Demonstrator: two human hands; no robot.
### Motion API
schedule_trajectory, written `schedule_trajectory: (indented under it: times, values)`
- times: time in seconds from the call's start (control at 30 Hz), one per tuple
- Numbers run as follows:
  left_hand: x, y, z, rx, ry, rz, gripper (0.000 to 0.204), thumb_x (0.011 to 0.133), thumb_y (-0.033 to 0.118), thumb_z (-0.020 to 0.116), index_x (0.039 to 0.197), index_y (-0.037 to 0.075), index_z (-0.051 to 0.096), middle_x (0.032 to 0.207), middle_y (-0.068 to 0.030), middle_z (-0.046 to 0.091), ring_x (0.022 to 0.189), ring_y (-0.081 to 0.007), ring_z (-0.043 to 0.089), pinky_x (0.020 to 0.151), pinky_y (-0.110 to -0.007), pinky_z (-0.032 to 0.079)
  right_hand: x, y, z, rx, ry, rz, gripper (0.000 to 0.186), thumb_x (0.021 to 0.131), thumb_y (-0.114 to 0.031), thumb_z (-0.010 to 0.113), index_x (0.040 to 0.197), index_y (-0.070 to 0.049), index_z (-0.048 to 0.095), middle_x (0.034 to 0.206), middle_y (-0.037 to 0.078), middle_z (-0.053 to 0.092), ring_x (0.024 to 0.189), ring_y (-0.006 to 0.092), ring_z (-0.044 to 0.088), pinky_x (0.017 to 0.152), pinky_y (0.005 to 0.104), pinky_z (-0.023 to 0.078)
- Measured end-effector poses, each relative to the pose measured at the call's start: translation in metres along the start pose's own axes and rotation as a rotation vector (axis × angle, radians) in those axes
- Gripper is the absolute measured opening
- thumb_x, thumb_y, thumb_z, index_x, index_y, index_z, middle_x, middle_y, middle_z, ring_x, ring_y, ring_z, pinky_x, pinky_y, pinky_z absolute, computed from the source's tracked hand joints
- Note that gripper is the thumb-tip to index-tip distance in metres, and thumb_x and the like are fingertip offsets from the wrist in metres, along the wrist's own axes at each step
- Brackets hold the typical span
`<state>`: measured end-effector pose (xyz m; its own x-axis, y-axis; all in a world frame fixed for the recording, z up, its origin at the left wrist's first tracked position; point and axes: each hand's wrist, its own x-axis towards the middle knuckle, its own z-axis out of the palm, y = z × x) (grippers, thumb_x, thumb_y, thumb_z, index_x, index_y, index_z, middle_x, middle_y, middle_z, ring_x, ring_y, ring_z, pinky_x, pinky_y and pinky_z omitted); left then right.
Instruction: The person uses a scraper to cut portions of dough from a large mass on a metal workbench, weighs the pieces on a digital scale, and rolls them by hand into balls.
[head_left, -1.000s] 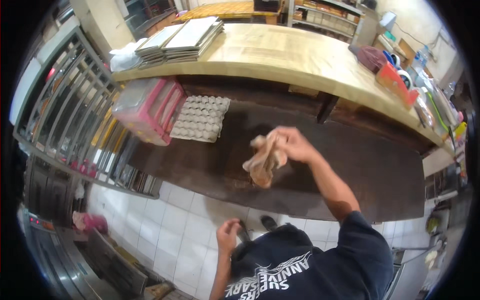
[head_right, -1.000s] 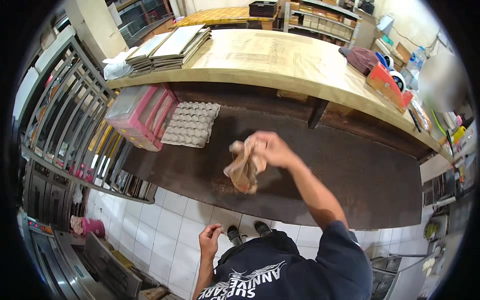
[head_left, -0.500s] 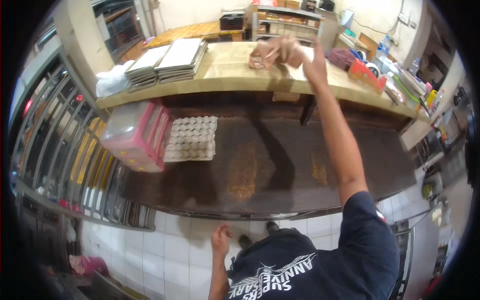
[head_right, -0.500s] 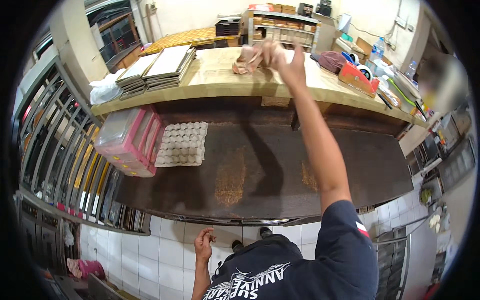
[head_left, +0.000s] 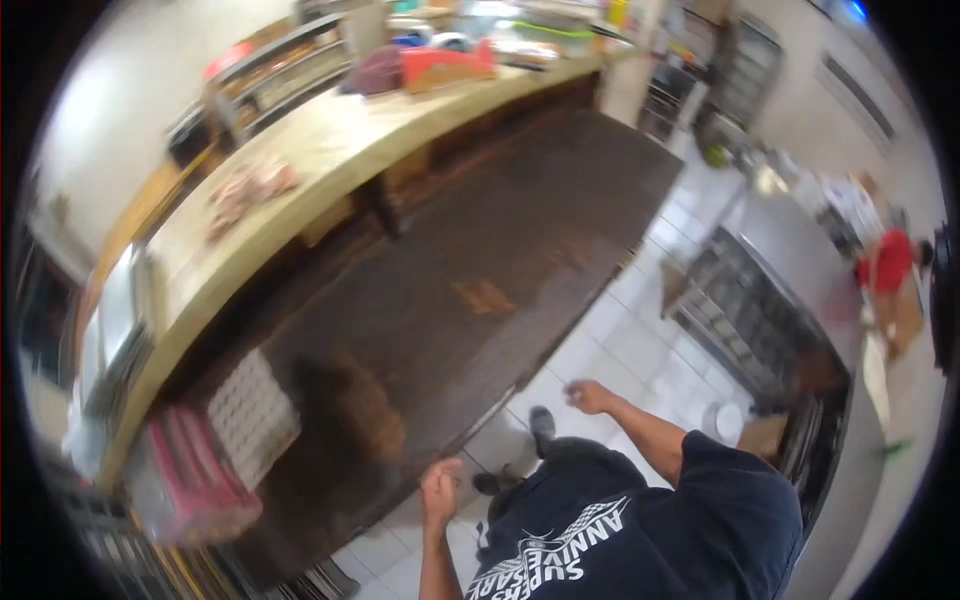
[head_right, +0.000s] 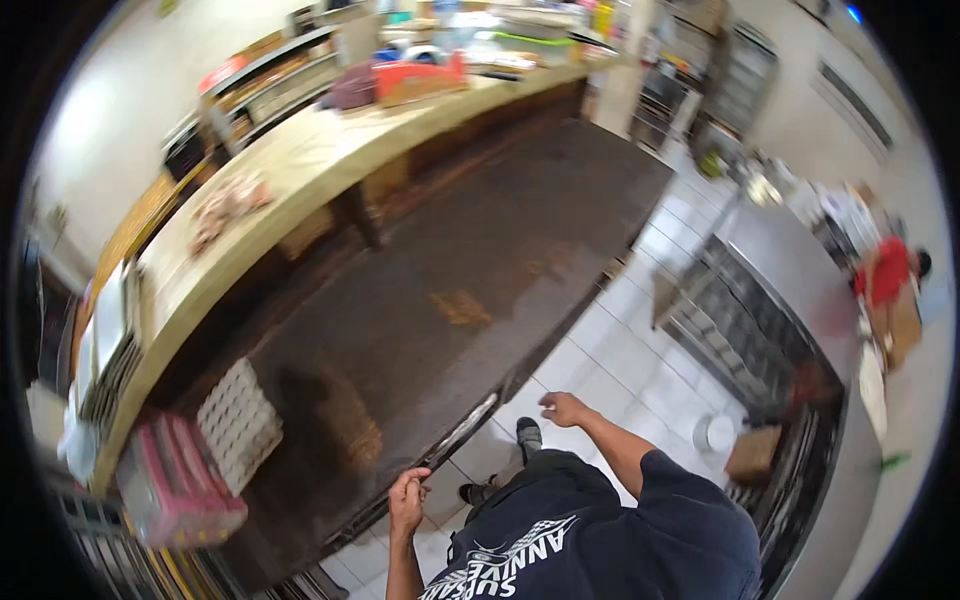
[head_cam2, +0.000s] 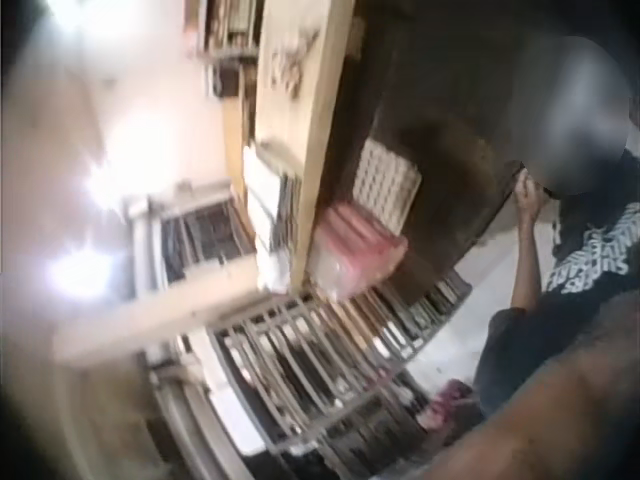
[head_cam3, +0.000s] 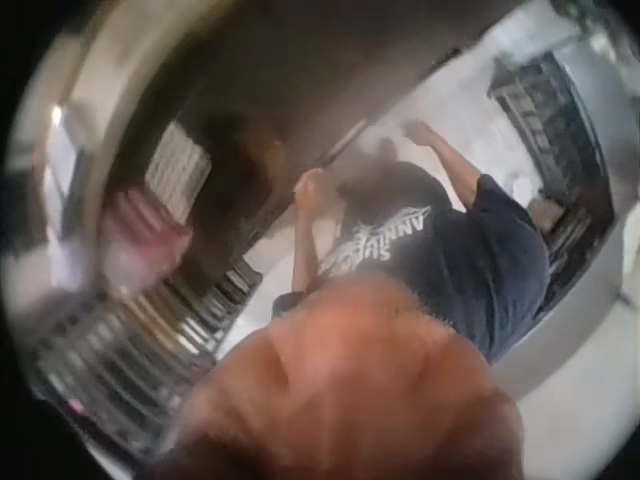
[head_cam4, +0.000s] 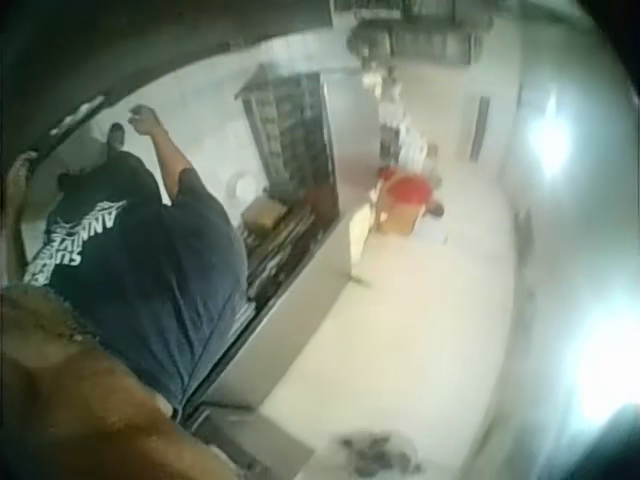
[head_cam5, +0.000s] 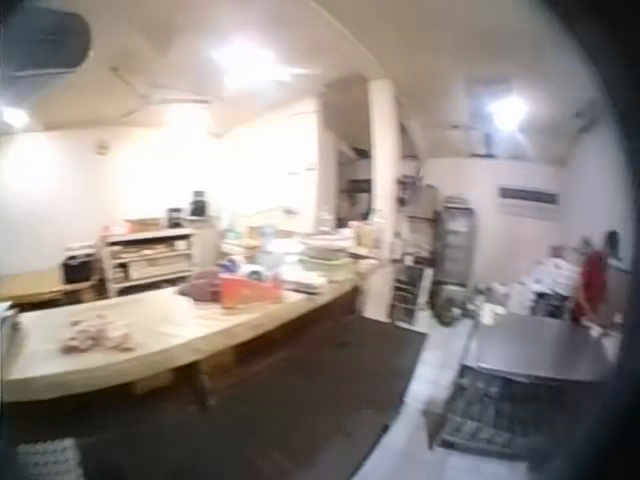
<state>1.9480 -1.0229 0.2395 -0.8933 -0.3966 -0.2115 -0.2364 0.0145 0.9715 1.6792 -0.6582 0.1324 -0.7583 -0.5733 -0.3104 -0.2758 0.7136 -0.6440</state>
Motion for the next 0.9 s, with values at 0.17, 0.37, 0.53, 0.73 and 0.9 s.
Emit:
schedule_trajectory:
  times: [0.17,0.37,0.53,0.73,0.9]
  values:
    - [0.061,0.047,0.077,0.094,-0.309,-0.001,0.025,0.106,0.011,0.048,0.114,0.001,0.07,0.08,0.0037,0.058,0.068,-0.0046,0.05,0.068,-0.023,0.049,-0.181,0.215,0.045,-0.219,0.085,0.588,0.042,0.087,-0.039,0.066,0.109,-0.005,0.077,0.111,0.021,0.073,0.109,0.0406,0.067,0.095,0.0487,0.054]
    - [0.114,0.058,0.216,0.276,-0.511,0.197,0.025,0.104,0.016,0.055,0.117,0.001,0.07,0.085,-0.0046,0.068,0.077,-0.0133,0.06,0.073,-0.029,0.05,-0.316,0.254,0.08,0.146,-0.058,0.94,0.044,0.095,-0.036,0.067,0.115,0.002,0.074,0.109,0.02,0.075,0.077,0.0322,0.074,0.061,0.0399,0.063]
    - [0.124,0.075,0.381,0.255,-0.74,0.082,0.025,0.104,0.023,0.06,0.109,0.002,0.073,0.086,-0.006,0.069,0.077,-0.015,0.062,0.072,-0.032,0.05,-0.363,0.296,0.102,0.47,0.112,1.043,0.046,0.092,-0.038,0.072,0.119,-0.001,0.073,0.103,0.017,0.075,0.075,0.0294,0.072,0.061,0.0388,0.062]
    - [0.107,0.11,0.553,0.377,-1.038,0.219,0.026,0.106,0.026,0.063,0.107,0.001,0.07,0.076,0.0015,0.061,0.072,-0.0068,0.056,0.067,-0.024,0.045,-0.374,0.353,0.06,0.413,0.346,1.0,0.047,0.091,-0.038,0.074,0.123,-0.004,0.072,0.107,0.019,0.074,0.086,0.0306,0.072,0.08,0.0397,0.061]
    - [0.105,0.118,0.63,0.354,-1.103,0.178,0.021,0.102,0.02,0.069,0.113,0.002,0.069,0.087,-0.0008,0.066,0.076,-0.008,0.06,0.07,-0.025,0.05,-0.371,0.389,0.012,0.798,0.875,1.005,0.034,0.091,-0.021,0.073,0.119,-0.002,0.072,0.096,0.014,0.075,0.08,0.0217,0.07,0.072,0.0353,0.057]
